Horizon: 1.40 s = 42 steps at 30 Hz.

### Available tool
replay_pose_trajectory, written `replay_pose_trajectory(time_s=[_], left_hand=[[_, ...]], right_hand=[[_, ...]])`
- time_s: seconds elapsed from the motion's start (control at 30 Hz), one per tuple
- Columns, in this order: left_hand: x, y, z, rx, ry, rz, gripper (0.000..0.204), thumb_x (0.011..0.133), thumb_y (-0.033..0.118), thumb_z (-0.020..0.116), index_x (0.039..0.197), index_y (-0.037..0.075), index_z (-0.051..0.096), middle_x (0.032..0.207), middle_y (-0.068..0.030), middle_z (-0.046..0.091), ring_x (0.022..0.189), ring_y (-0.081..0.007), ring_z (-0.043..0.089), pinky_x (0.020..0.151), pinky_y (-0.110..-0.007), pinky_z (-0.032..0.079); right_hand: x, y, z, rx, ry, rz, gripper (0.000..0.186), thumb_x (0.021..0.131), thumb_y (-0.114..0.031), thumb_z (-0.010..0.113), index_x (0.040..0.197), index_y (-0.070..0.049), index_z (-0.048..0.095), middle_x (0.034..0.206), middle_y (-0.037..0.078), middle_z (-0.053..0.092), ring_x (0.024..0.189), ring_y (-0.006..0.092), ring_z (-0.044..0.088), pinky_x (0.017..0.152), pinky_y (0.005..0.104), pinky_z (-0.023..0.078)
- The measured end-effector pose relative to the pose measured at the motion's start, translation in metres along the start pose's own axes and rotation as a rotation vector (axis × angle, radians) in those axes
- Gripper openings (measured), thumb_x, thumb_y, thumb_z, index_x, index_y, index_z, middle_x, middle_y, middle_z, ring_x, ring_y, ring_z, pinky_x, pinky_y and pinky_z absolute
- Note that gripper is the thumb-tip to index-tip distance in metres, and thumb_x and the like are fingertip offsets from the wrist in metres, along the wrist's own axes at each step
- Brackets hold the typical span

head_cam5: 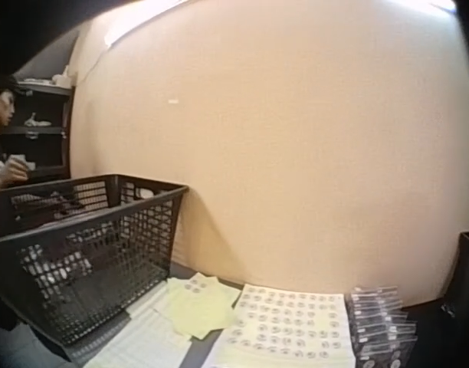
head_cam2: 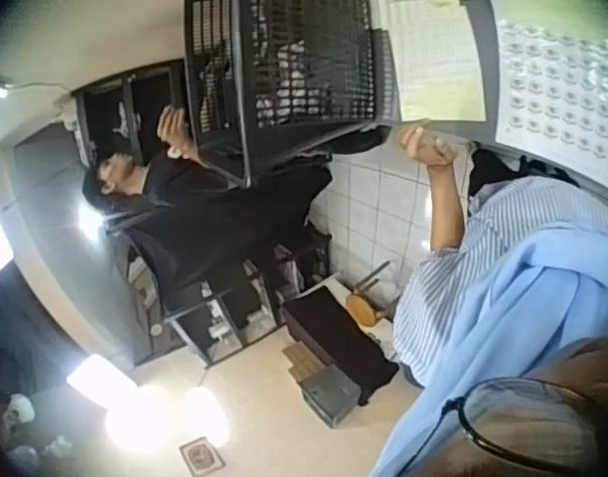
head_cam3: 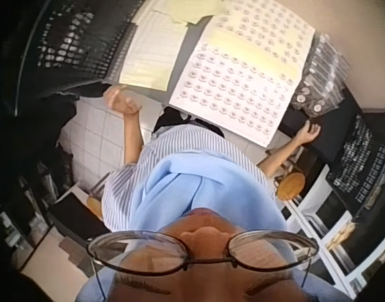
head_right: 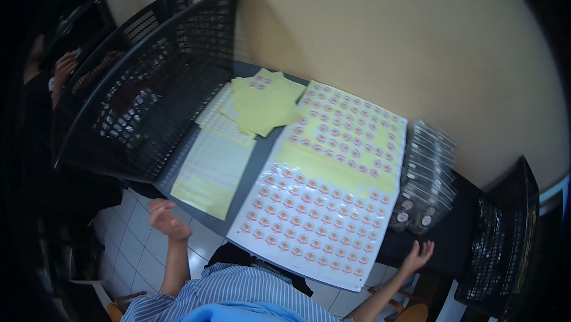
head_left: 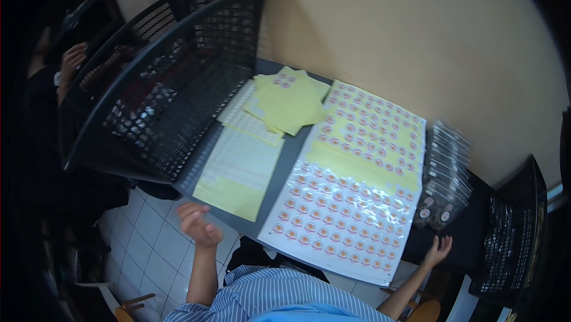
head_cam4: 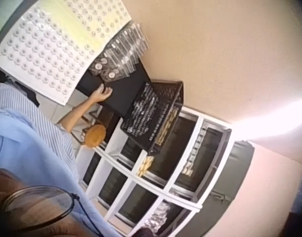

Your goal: Labeling individual snack bags with round stickers and organizing them into rows and a basket.

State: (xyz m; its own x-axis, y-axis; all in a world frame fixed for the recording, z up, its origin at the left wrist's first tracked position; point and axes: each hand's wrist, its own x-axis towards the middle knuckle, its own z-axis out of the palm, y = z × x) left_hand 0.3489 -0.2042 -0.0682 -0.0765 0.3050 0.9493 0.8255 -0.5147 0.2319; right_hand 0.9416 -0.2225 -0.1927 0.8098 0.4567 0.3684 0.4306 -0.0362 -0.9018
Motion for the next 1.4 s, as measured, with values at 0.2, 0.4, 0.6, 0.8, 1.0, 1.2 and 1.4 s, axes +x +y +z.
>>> replay_pose_trajectory(time_s=[0.2,0.4,0.6,0.8,1.0,1.2,1.4], left_hand=[[0.088,-0.033,-0.12,0.197,0.432,0.231,0.031,0.088,0.037,0.039,0.106,0.011,0.038,0.091,-0.0055,0.043,0.087,-0.0155,0.04,0.071,-0.031,0.033],[0.16,-0.098,-0.201,-0.16,0.419,0.127,0.023,0.085,0.026,0.043,0.097,0.007,0.047,0.105,-0.0099,0.042,0.09,-0.0165,0.04,0.075,-0.032,0.032],[0.27,-0.165,-0.191,-0.119,-0.069,-0.248,0.031,0.085,0.018,0.041,0.109,-0.001,0.046,0.103,-0.0104,0.051,0.084,-0.0106,0.048,0.075,-0.023,0.037],[0.358,-0.227,-0.144,0.202,-0.939,-0.216,0.033,0.083,0.019,0.051,0.111,0.003,0.045,0.093,-0.0037,0.053,0.083,-0.0086,0.05,0.072,-0.024,0.041],[0.353,-0.317,-0.086,0.634,-1.573,-0.211,0.033,0.076,0.021,0.056,0.103,0.003,0.053,0.088,-0.014,0.061,0.087,-0.0281,0.057,0.075,-0.036,0.044],[0.29,-0.405,-0.061,1.088,-2.045,-0.019,0.039,0.068,0.02,0.056,0.105,0.008,0.056,0.107,-0.0136,0.053,0.101,-0.0288,0.051,0.079,-0.041,0.045],[0.244,-0.401,-0.072,1.044,-2.145,0.582,0.051,0.057,0.038,0.072,0.102,0.016,0.062,0.122,-0.0013,0.041,0.118,-0.0217,0.028,0.089,-0.036,0.032]], right_hand=[[-0.041,-0.12,0.0,-0.089,0.184,-0.191,0.034,0.082,-0.004,0.055,0.114,0.002,0.046,0.104,0.016,0.055,0.095,0.0193,0.053,0.083,0.0283,0.043],[-0.161,-0.261,0.123,0.084,-0.342,-0.36,0.03,0.076,0.005,0.052,0.105,0.003,0.05,0.101,0.01,0.053,0.094,0.0179,0.051,0.075,0.0263,0.042],[-0.281,-0.335,0.205,-0.092,-1.112,-0.487,0.055,0.07,-0.009,0.063,0.119,0.001,0.039,0.119,0.023,0.04,0.111,0.0377,0.038,0.095,0.0398,0.031],[-0.317,-0.354,0.222,-0.307,-1.051,-0.348,0.058,0.074,-0.012,0.061,0.123,0.004,0.033,0.127,0.024,0.031,0.116,0.0392,0.034,0.095,0.0379,0.032],[-0.331,-0.36,0.23,-0.32,-1.01,-0.316,0.055,0.076,-0.009,0.058,0.123,0.005,0.032,0.124,0.024,0.033,0.114,0.0393,0.037,0.095,0.0381,0.032],[-0.333,-0.354,0.232,-0.336,-0.936,-0.274,0.053,0.074,-0.008,0.059,0.12,0.006,0.035,0.122,0.025,0.035,0.113,0.0393,0.037,0.095,0.0385,0.031],[-0.33,-0.352,0.232,-0.342,-0.875,-0.313,0.05,0.071,-0.008,0.061,0.114,0.006,0.041,0.114,0.022,0.043,0.105,0.0368,0.043,0.091,0.039,0.034]])
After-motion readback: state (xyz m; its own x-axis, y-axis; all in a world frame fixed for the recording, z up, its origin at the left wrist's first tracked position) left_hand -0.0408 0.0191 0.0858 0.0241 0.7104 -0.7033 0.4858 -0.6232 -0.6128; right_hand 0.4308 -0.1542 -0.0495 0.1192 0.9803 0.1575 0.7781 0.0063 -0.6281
